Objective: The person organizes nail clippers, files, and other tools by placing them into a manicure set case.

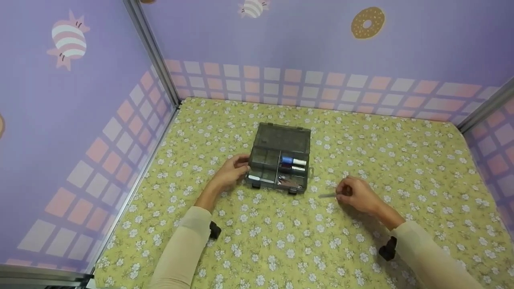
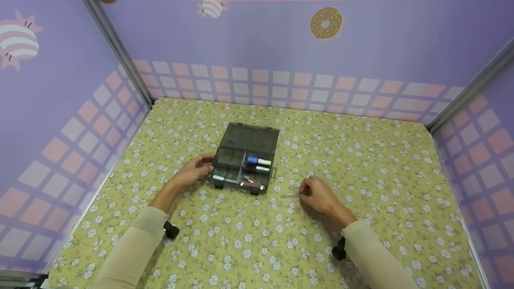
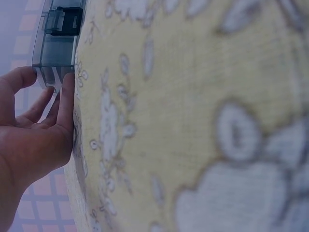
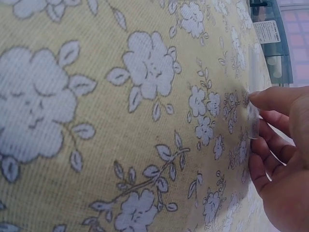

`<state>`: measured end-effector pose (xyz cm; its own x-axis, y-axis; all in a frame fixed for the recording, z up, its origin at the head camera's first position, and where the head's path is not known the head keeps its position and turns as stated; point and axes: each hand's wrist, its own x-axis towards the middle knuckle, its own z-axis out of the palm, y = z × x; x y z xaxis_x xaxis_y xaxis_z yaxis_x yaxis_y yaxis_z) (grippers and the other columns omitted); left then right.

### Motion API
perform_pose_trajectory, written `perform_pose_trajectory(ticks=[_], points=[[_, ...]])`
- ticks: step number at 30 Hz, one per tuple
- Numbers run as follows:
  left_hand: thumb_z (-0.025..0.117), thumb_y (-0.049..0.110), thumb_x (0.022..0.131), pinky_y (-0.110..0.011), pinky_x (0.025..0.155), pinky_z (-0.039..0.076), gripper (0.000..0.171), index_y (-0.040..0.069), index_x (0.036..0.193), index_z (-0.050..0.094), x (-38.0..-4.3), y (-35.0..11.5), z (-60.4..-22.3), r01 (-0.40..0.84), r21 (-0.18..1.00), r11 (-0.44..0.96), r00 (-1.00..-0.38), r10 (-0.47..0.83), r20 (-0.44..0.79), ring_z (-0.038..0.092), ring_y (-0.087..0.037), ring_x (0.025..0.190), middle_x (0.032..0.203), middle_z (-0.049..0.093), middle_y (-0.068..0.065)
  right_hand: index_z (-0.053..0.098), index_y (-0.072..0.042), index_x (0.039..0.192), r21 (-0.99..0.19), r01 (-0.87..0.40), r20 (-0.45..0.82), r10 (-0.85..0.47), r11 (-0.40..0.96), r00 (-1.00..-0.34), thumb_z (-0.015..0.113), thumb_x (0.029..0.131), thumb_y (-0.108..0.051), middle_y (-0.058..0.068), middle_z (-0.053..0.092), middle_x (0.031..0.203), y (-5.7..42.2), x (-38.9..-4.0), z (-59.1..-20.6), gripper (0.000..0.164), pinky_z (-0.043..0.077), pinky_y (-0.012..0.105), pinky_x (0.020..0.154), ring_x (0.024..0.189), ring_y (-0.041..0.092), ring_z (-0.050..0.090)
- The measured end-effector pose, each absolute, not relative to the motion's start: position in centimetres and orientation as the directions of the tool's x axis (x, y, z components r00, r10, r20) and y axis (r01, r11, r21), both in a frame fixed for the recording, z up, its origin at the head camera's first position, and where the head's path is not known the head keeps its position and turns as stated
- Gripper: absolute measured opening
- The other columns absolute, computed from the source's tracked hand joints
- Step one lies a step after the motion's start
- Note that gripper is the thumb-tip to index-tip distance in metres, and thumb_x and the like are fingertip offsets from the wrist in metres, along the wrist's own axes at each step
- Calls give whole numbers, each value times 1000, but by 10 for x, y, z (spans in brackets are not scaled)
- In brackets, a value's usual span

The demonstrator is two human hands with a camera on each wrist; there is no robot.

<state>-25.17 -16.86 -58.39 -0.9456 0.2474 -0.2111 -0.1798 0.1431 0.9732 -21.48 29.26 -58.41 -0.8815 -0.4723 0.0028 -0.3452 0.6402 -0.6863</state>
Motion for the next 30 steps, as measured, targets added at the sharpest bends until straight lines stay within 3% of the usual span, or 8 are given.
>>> perform_pose_trajectory(ticks=[12, 18, 23, 30], points=[[59, 9, 109, -42, 101, 52, 50, 7, 158, 47, -247, -170, -585, -207, 969, 136, -943, 237, -234, 59, -28, 131, 148, 57, -15, 74, -9, 98, -714, -366, -1, -523, 597, -852, 74, 100, -5, 2, 67, 95, 301, -210, -582, 5, 52, 28, 65, 77, 15, 60], [60, 12, 109, -42, 99, 53, 51, 9, 158, 47, -248, -170, -587, -212, 965, 154, -937, 247, -245, 59, -26, 131, 150, 57, -13, 74, -3, 103, -780, -351, -6, -567, 518, -823, 71, 102, -3, 9, 71, 95, 299, -212, -566, 4, 57, 28, 70, 81, 25, 68], [60, 12, 110, -43, 100, 52, 50, 10, 158, 47, -249, -170, -585, -208, 966, 155, -937, 252, -243, 59, -26, 131, 150, 56, -12, 75, -1, 105, -816, -316, -15, -566, 484, -825, 70, 103, -6, 14, 71, 97, 282, -225, -546, 7, 57, 28, 70, 84, 27, 68], [59, 12, 110, -39, 94, 52, 51, 10, 159, 46, -251, -170, -582, -223, 965, 138, -935, 250, -252, 60, -27, 129, 150, 56, -13, 76, -6, 102, -772, -360, 34, -531, 524, -847, 74, 102, -11, 6, 72, 95, 236, -252, -524, 5, 57, 30, 77, 85, 21, 67]])
